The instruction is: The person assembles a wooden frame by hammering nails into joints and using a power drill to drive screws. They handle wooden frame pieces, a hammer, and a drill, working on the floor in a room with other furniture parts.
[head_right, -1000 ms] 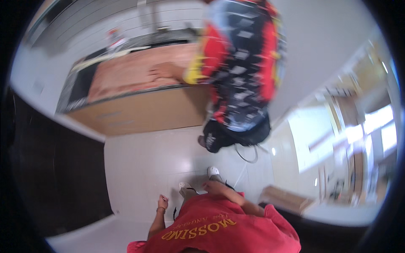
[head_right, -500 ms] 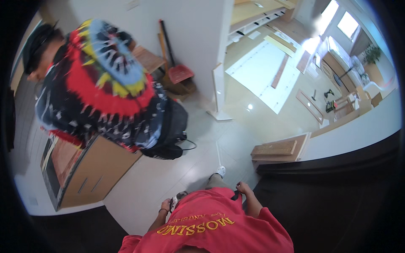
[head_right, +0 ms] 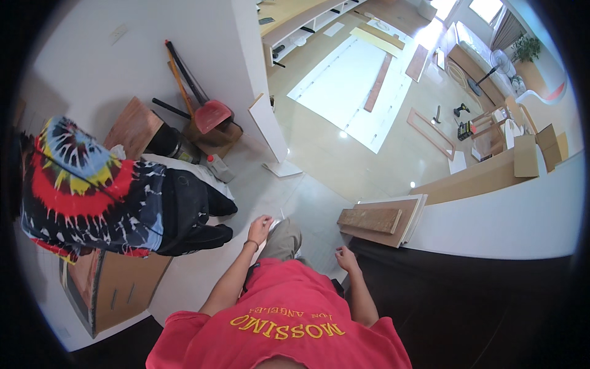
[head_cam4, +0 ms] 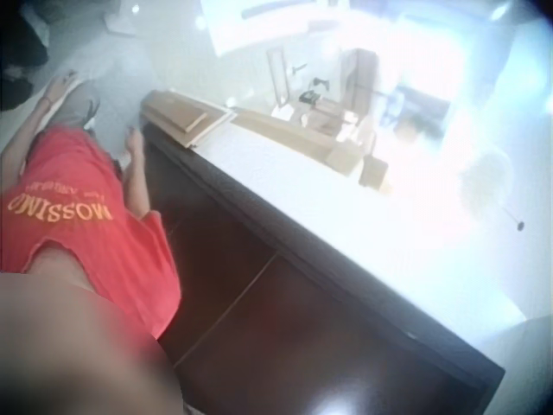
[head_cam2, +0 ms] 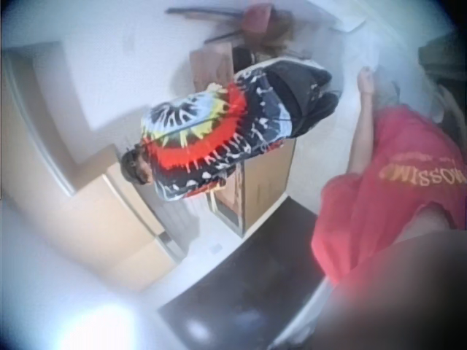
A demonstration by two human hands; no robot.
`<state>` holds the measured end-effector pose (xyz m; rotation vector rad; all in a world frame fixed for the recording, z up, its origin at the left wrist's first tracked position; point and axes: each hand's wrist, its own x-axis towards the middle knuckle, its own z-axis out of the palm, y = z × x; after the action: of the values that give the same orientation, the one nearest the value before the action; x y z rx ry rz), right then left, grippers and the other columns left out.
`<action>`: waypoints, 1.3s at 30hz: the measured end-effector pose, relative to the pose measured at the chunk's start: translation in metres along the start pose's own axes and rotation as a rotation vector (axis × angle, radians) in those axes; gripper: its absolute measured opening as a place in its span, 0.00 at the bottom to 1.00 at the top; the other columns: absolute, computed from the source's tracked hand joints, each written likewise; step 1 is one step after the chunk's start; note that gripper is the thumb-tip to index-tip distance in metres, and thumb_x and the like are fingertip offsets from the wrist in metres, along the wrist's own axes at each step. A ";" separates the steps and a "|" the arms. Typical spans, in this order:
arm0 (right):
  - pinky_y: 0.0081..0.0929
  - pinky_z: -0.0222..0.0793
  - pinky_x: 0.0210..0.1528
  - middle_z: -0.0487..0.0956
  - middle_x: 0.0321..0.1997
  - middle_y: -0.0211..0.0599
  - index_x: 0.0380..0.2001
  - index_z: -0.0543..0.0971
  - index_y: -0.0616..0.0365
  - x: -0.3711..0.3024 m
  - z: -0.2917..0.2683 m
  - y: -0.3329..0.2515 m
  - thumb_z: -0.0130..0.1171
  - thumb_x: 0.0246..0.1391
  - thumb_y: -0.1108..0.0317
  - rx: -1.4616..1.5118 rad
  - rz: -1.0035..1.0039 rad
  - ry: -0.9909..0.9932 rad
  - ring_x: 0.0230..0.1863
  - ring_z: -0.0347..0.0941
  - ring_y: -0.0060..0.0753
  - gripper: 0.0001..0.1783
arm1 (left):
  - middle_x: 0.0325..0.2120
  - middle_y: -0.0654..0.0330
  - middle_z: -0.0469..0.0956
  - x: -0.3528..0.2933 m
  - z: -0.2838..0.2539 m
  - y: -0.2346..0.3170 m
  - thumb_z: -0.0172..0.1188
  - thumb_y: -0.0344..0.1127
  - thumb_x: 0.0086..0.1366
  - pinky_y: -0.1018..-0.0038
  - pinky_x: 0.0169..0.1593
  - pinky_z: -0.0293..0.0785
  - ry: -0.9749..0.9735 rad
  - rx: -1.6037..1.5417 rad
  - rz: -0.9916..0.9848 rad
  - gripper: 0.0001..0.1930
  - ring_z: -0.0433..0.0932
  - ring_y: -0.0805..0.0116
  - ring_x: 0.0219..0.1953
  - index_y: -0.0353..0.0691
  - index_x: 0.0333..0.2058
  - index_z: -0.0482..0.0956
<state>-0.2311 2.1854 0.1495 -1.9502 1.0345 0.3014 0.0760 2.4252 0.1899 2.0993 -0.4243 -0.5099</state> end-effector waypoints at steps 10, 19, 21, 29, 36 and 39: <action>0.39 0.71 0.46 0.80 0.38 0.52 0.47 0.74 0.59 0.040 -0.058 -0.012 0.55 0.54 0.60 0.070 0.157 0.003 0.43 0.77 0.52 0.19 | 0.30 0.48 0.79 0.221 0.057 -0.010 0.58 0.38 0.56 0.63 0.40 0.74 -0.242 0.206 -0.070 0.12 0.79 0.52 0.35 0.35 0.35 0.78; 0.41 0.71 0.45 0.80 0.37 0.52 0.46 0.75 0.61 0.076 -0.130 -0.065 0.53 0.53 0.63 0.514 0.477 0.244 0.41 0.77 0.49 0.19 | 0.28 0.54 0.81 0.314 0.074 0.004 0.65 0.37 0.50 0.65 0.40 0.75 -0.801 0.690 -0.169 0.12 0.80 0.61 0.33 0.35 0.31 0.78; 0.40 0.71 0.46 0.79 0.38 0.51 0.45 0.75 0.60 0.092 -0.141 -0.073 0.54 0.53 0.63 0.492 0.445 0.389 0.41 0.76 0.48 0.18 | 0.28 0.54 0.81 0.352 0.094 0.030 0.65 0.35 0.49 0.65 0.40 0.75 -0.789 0.769 -0.043 0.11 0.80 0.59 0.33 0.37 0.31 0.77; 0.37 0.69 0.47 0.77 0.39 0.47 0.44 0.74 0.62 0.227 -0.312 -0.090 0.55 0.52 0.66 0.360 0.221 0.590 0.43 0.73 0.48 0.16 | 0.22 0.46 0.76 0.490 0.230 0.249 0.59 0.33 0.60 0.59 0.34 0.72 -0.746 0.683 0.180 0.10 0.78 0.50 0.29 0.40 0.39 0.72; 0.37 0.70 0.45 0.78 0.37 0.47 0.45 0.74 0.63 0.350 -0.453 -0.008 0.56 0.53 0.63 0.405 0.258 0.451 0.39 0.75 0.46 0.19 | 0.30 0.39 0.75 0.550 0.353 0.321 0.45 0.23 0.62 0.53 0.43 0.68 -0.796 0.645 0.293 0.14 0.74 0.38 0.39 0.44 0.46 0.68; 0.37 0.70 0.44 0.78 0.36 0.46 0.46 0.74 0.62 0.384 -0.523 0.016 0.56 0.54 0.62 0.406 0.217 0.329 0.38 0.75 0.44 0.19 | 0.30 0.39 0.73 0.554 0.369 0.314 0.42 0.16 0.56 0.55 0.44 0.67 -0.865 0.685 0.361 0.21 0.72 0.39 0.40 0.42 0.46 0.69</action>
<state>-0.0961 1.5561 0.2298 -1.5498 1.4028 -0.1137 0.3301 1.7349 0.1596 2.2393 -1.6283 -1.1663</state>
